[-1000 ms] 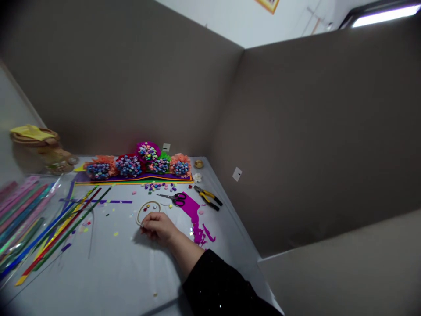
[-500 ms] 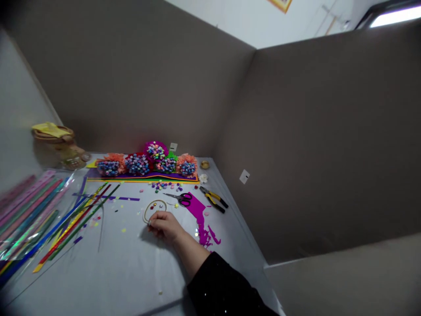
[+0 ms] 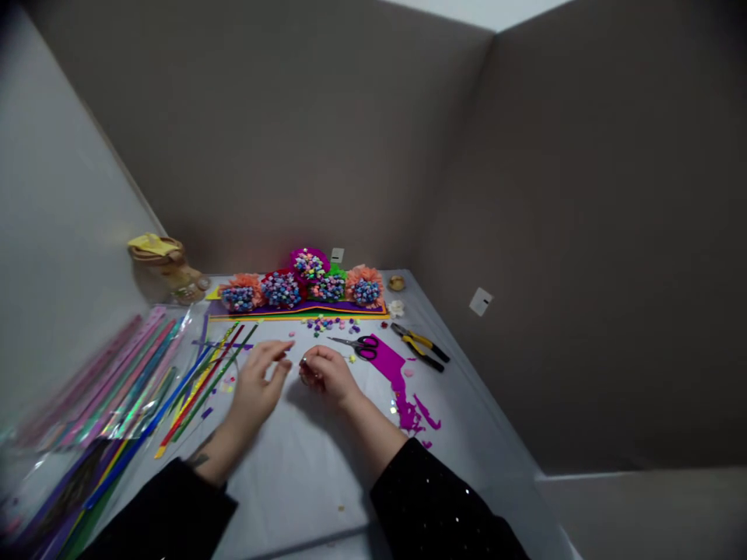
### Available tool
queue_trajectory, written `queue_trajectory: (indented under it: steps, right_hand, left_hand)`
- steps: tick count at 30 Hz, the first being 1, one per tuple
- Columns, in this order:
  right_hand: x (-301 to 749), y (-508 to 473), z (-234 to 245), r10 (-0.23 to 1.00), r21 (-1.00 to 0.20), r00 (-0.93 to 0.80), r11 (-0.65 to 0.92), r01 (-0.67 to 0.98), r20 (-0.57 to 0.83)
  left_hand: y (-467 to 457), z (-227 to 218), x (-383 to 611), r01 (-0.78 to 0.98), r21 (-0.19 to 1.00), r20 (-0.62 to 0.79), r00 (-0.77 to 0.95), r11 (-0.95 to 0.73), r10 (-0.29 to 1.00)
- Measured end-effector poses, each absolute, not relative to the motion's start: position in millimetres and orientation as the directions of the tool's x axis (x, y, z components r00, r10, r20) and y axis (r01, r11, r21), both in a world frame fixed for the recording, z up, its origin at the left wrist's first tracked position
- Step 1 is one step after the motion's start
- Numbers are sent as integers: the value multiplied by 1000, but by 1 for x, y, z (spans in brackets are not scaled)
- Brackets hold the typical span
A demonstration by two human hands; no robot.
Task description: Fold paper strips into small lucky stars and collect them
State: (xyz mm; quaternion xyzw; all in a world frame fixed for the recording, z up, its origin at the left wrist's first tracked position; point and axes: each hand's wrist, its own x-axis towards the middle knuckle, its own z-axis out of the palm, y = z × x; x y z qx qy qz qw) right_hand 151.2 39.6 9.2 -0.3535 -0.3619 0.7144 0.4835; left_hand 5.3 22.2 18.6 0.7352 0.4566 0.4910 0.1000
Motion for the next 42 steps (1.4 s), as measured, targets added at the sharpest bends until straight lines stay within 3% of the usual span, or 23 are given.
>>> queue_trajectory:
  steps: [4,10,17,23,26,29,42]
  right_hand:
    - [151,38,-7,947,-863,-279,-270,-428,-159]
    - [152,31,-6,931,-938,-326,-248,-243,-162]
    - [152,27,-2,923,-947,-351,-240,-212,-155]
    - [159,25,5,951,-997,-304,66,30,53]
    - [162,24,9,933,-949,-303,256,184,193]
    - [164,23,10,891,-886,-332,397,239,310]
    - [165,25,3,835,-816,-372,513,266,405]
  left_hand:
    - [16,-3,4,527,638,538,218,-562,815]
    - [11,-6,1,545,624,545,210,-560,812]
    - [9,1,-3,543,641,516,218,-542,829]
    - [7,7,-3,463,750,429,204,-473,880]
    - [8,10,-4,454,771,401,198,-446,894]
    - [8,11,-5,449,783,379,205,-431,902]
    - [8,11,-3,426,807,364,188,-410,912]
